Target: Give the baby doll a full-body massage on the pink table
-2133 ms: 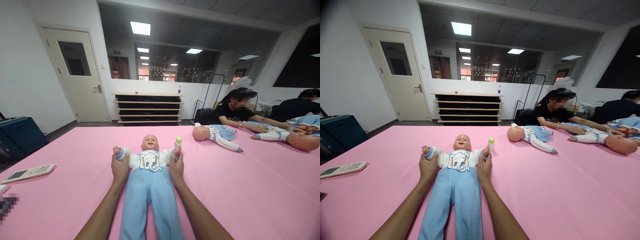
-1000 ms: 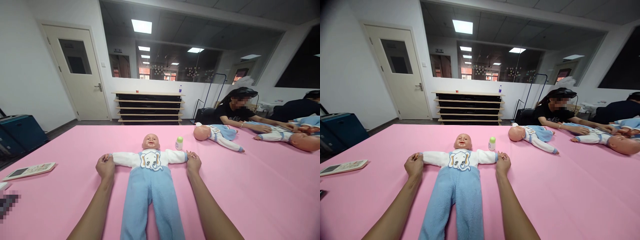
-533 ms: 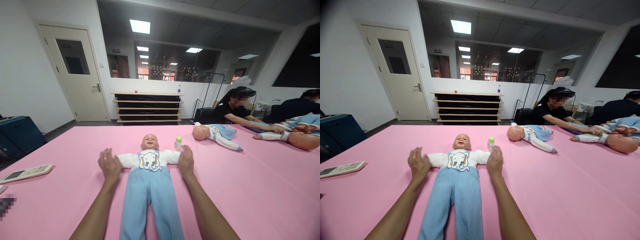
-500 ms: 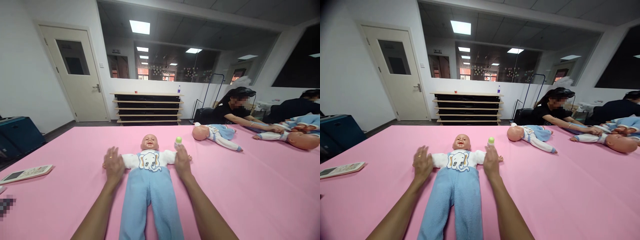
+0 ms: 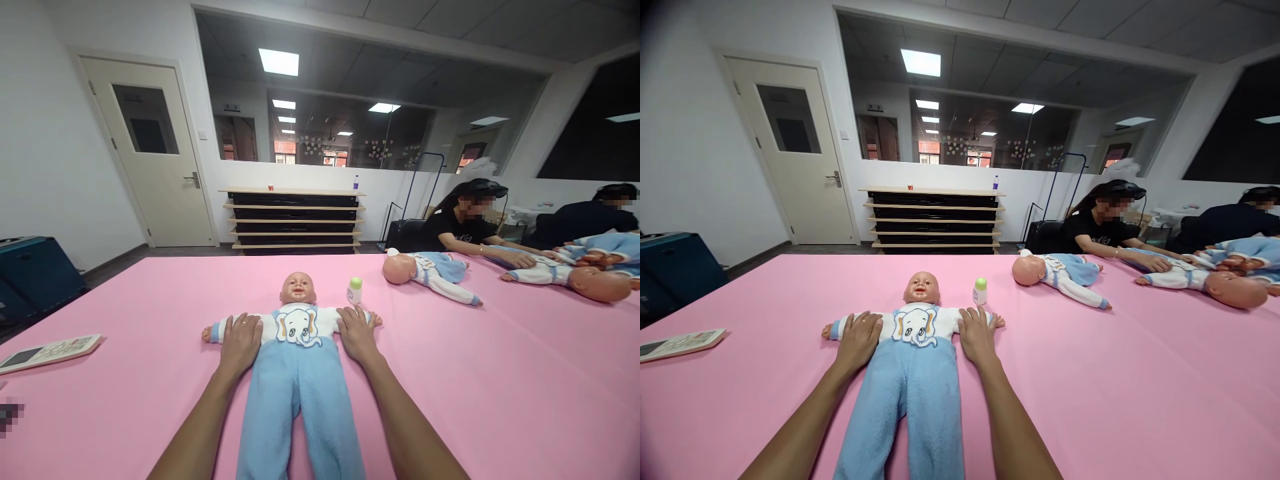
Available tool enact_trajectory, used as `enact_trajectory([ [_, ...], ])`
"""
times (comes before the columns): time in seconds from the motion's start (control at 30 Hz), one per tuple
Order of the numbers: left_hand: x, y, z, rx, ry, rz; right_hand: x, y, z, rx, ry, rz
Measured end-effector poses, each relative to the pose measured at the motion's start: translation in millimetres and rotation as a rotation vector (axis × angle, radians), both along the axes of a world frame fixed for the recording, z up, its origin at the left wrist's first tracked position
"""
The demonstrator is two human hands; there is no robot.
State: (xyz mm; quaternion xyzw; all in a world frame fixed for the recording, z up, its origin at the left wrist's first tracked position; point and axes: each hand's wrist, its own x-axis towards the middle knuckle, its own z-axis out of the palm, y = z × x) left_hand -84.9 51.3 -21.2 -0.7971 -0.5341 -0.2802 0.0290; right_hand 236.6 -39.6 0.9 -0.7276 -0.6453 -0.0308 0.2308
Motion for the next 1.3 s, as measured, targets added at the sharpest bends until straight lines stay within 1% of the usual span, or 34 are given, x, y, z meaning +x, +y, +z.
enact_trajectory([
  [0.23,1.3,-3.7,3.1,-0.037,-0.01,0.18,9.5,5.7,-8.5,0.001,0.038,-0.146],
  [0.43,1.0,-2.6,3.8,-0.081,-0.027,0.268,21.1,8.2,-15.4,0.002,0.108,-0.254],
  [0.57,-2.6,-1.4,3.7,-0.059,-0.06,0.342,24.2,9.9,-17.6,0.015,0.163,-0.286],
  [0.7,-6.5,-1.3,7.6,0.013,-0.15,0.427,25.5,12.5,-21.4,0.032,0.193,-0.308],
  [0.8,-2.4,-6.3,15.6,0.076,-0.211,0.416,26.0,13.0,-23.6,0.062,0.195,-0.306],
  [0.87,5.5,-14.7,23.8,0.091,-0.226,0.357,25.9,12.3,-23.8,0.08,0.196,-0.3],
  [0.97,20.0,-39.3,40.5,0.028,-0.235,0.209,25.1,10.2,-22.7,0.1,0.2,-0.299],
  [1.03,26.1,-65.4,53.5,-0.065,-0.243,0.098,24.0,8.9,-21.8,0.107,0.203,-0.306],
  [1.1,26.2,-98.6,65.3,-0.168,-0.244,0.012,22.4,8.2,-21.0,0.106,0.205,-0.309],
  [1.17,20.7,-136.9,73.7,-0.262,-0.232,-0.04,20.5,7.9,-20.3,0.1,0.206,-0.305],
  [1.3,3.6,-215.6,79.4,-0.39,-0.141,-0.078,19.1,6.2,-17.8,0.062,0.216,-0.284],
])
